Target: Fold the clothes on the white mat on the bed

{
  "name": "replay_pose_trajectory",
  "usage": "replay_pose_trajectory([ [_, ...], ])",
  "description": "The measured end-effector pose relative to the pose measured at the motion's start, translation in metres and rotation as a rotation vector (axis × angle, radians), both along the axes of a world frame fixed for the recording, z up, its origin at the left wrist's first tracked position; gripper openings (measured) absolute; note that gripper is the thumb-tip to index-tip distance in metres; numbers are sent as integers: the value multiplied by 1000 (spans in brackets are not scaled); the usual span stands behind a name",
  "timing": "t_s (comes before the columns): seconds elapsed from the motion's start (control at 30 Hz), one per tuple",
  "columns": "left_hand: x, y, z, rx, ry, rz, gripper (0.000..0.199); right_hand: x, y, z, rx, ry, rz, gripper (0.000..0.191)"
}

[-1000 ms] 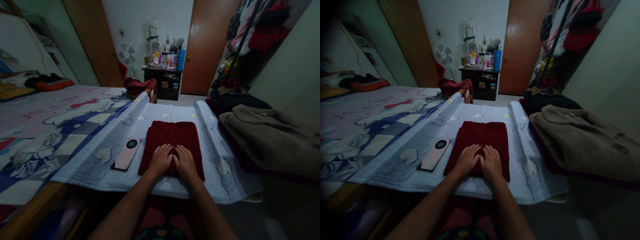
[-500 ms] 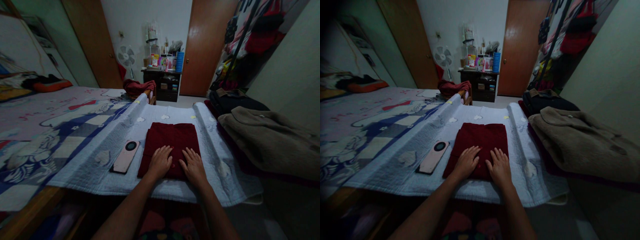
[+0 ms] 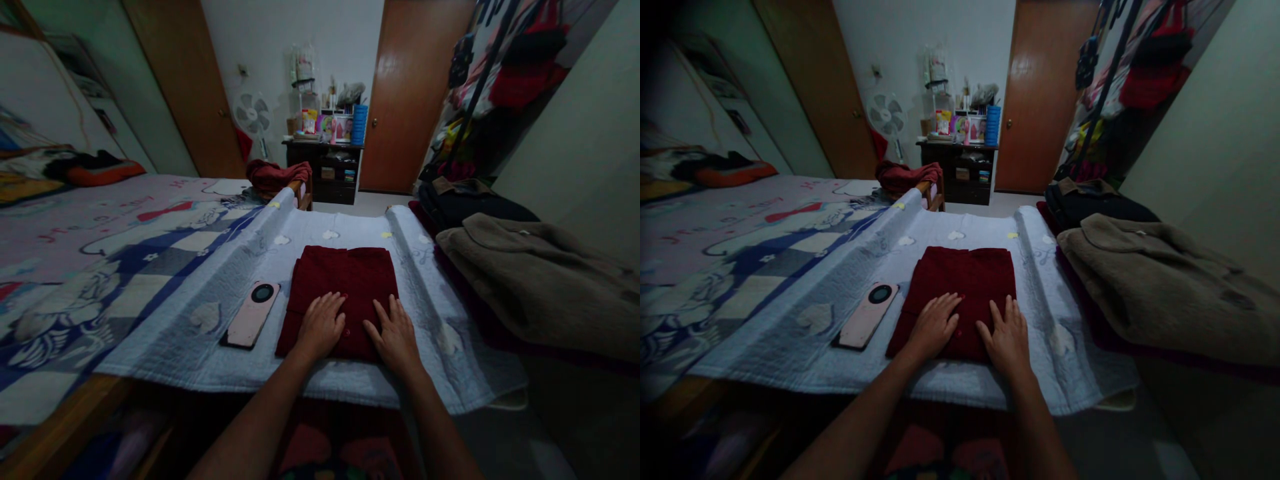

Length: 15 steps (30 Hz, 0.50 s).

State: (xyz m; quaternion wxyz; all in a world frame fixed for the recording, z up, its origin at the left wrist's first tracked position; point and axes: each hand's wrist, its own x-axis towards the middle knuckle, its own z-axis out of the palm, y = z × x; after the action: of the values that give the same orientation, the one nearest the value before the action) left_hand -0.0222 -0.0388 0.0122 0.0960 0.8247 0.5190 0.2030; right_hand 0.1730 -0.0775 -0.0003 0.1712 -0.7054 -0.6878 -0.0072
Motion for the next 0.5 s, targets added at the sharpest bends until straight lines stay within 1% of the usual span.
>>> replay_pose_trajectory([
  [0.27, 0, 1, 0, -14, -19, -5, 44, 1, 0, -1, -24, 46, -88, 65],
  [0.5, 0, 1, -1, -11, -21, -10, 45, 2, 1, -3, -25, 59, -80, 62],
])
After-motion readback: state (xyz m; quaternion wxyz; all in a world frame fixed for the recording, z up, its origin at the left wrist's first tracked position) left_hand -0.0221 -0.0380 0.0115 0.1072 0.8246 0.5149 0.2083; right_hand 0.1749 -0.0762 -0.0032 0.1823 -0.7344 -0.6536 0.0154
